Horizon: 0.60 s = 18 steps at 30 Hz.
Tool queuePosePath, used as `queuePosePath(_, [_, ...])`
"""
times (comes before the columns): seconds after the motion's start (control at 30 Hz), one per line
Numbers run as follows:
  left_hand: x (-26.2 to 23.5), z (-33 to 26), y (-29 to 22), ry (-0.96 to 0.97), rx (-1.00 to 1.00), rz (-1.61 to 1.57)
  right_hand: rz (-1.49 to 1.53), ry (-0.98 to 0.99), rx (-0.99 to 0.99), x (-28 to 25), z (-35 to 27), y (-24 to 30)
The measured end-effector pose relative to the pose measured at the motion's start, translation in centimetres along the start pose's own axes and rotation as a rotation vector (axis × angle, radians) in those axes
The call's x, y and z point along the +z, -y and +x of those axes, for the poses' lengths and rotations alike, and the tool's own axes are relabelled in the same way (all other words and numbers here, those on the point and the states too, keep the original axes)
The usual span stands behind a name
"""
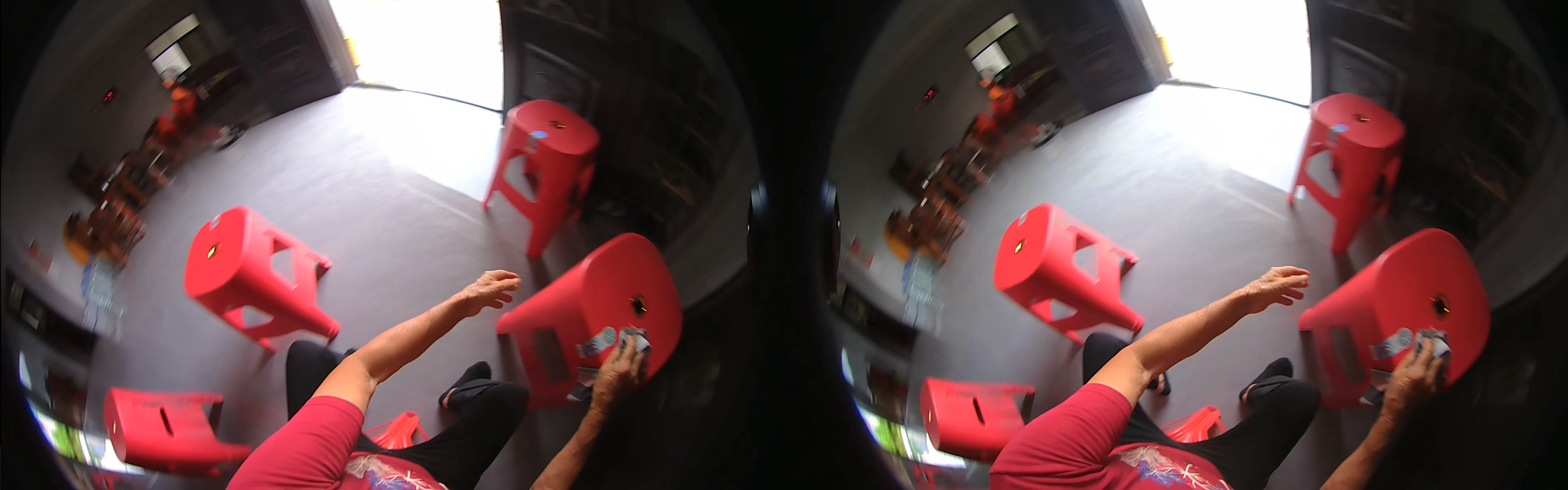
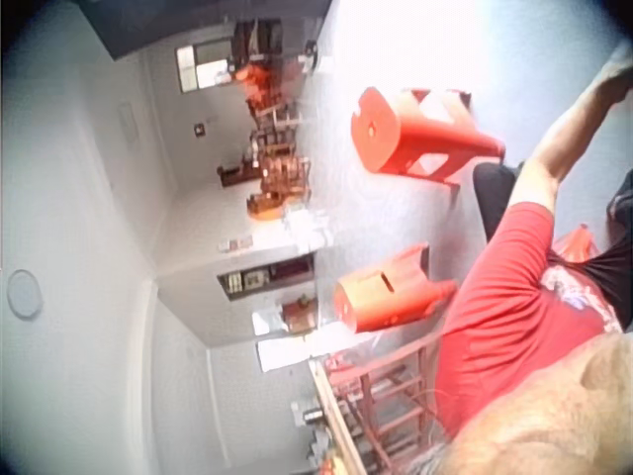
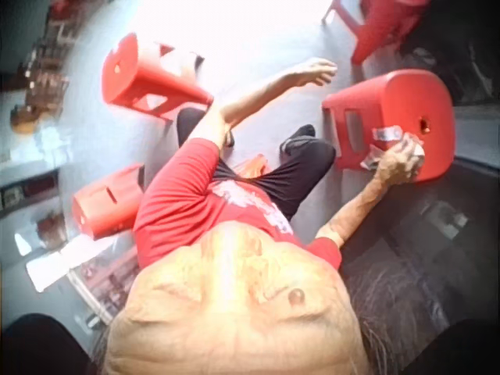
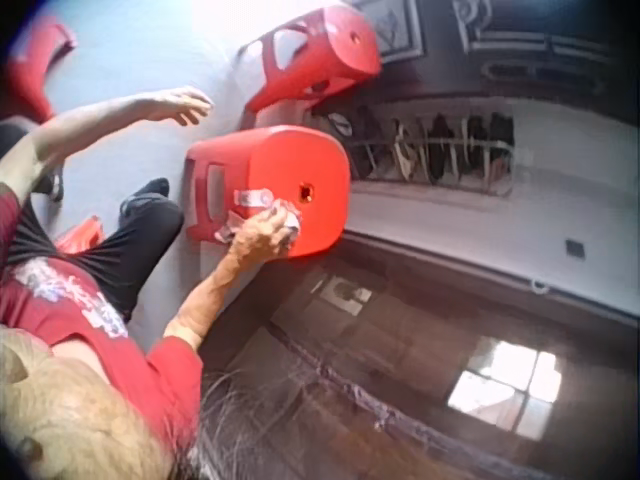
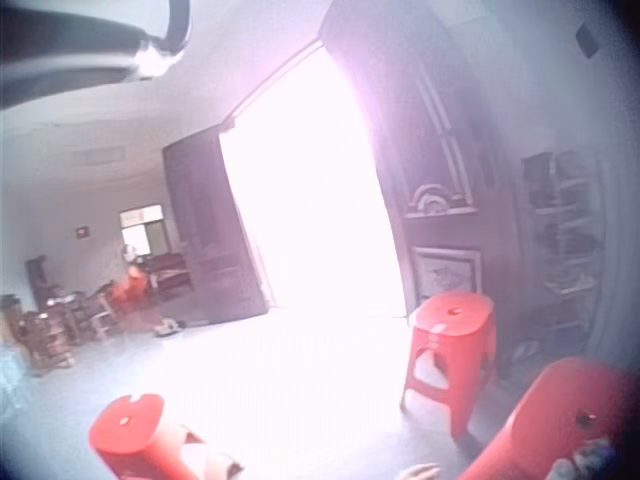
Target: The person sits on the floor and wipes red plastic stools with a cloth. They handle the stools one at a time, turning them over to clean the top, sides, and legs before placing them back down.
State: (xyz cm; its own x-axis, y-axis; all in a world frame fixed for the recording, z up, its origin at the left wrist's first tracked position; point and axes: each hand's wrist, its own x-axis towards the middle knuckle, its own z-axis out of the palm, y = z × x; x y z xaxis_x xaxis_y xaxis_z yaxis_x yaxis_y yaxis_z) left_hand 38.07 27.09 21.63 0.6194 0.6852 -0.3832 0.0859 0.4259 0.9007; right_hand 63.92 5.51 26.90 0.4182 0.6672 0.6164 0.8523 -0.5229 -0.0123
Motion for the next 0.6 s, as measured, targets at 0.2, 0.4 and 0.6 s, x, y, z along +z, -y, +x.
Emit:
queuePosePath(0.2, [-22.2, -13.6, 9.5, -0.969, -0.057, -0.593, 0.018, -0.039, -0.022, 1.0, -0.2, -0.5])
queuePosePath(0.4, [-35.0, -33.6, 10.8, -1.584, 0.231, -0.95, -0.018, 0.066, 0.056, 0.5, 0.2, 0.1])
queuePosePath(0.6, [-40.9, -43.4, 10.5, -1.722, 0.465, -0.926, 0.365, 0.143, -0.017, 1.5, -0.3, 3.8])
